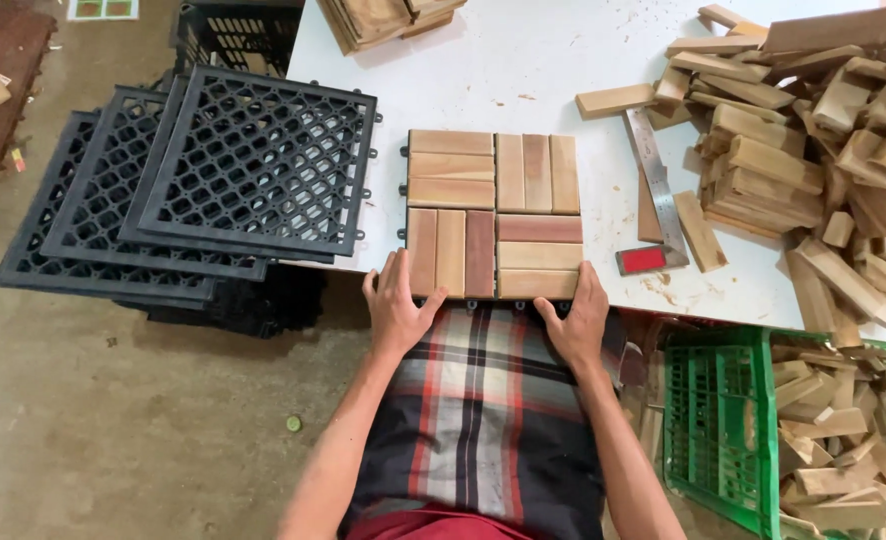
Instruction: Assembling decorative wooden floor tiles by placing wooden slats onto a plastic interlocking base and checking alignment with a square ruler.
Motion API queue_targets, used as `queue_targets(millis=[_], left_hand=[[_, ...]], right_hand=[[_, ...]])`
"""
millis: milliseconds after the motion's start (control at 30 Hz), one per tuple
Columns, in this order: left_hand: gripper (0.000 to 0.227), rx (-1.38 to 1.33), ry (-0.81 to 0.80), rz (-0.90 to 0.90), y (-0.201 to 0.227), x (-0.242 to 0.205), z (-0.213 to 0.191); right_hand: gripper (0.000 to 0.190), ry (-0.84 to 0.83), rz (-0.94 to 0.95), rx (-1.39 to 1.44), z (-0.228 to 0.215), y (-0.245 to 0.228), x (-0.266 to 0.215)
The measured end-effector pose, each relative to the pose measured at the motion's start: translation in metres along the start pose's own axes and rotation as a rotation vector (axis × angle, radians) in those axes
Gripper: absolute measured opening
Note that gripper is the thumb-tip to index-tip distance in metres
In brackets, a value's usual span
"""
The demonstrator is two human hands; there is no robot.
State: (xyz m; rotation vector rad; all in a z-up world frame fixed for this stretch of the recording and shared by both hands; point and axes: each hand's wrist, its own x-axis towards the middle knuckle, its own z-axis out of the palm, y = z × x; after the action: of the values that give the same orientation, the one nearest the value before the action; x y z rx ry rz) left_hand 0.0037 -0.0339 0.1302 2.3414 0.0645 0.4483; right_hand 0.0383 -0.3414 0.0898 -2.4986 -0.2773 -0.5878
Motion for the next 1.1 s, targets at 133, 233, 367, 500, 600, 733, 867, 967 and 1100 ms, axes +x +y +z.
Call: queue_targets(millis=[133,233,367,500,600,733,867,967,1100], left_hand=[[0.088,0.046,0.004,0.016,-0.025,0.01,0.013],[0.092,0.037,-0.013,0.043,-0.029,0.022,0.01],[0.111,0.038,-0.109,0.068,-0.035,0.025,0.005],[0.107,0.1,-0.105,0.102,-0.047,0.029,0.012],[0.106,0.115,-0.097,0.095,-0.05,0.033,0.016],[0.108,0.119,-0.089,0.085,-0.049,0.055,0.02],[0.108,0.102,-0.105,0.025,-0.054,0.076,0.028],[0.107,0.102,-0.078,0.032,-0.052,0.085,0.025],[0.105,0.104,-0.073,0.045,-0.054,0.086,0.025]], right_hand=[[0.11,-0.041,0.068,-0.056,0.002,0.001,-0.002],[0.112,-0.075,0.098,-0.087,0.004,-0.001,0.002],[0.105,-0.124,0.12,-0.118,-0.002,-0.003,0.001],[0.103,-0.18,0.127,-0.116,-0.001,0.0,0.003],[0.101,-0.208,0.135,-0.146,-0.001,0.0,0.008],[0.101,-0.237,0.146,-0.141,0.001,-0.002,0.033],[0.104,-0.299,0.205,-0.11,0.01,0.005,0.054],[0.108,-0.277,0.192,-0.101,0.012,0.006,0.066],[0.115,-0.189,0.153,-0.087,0.021,0.03,0.067]])
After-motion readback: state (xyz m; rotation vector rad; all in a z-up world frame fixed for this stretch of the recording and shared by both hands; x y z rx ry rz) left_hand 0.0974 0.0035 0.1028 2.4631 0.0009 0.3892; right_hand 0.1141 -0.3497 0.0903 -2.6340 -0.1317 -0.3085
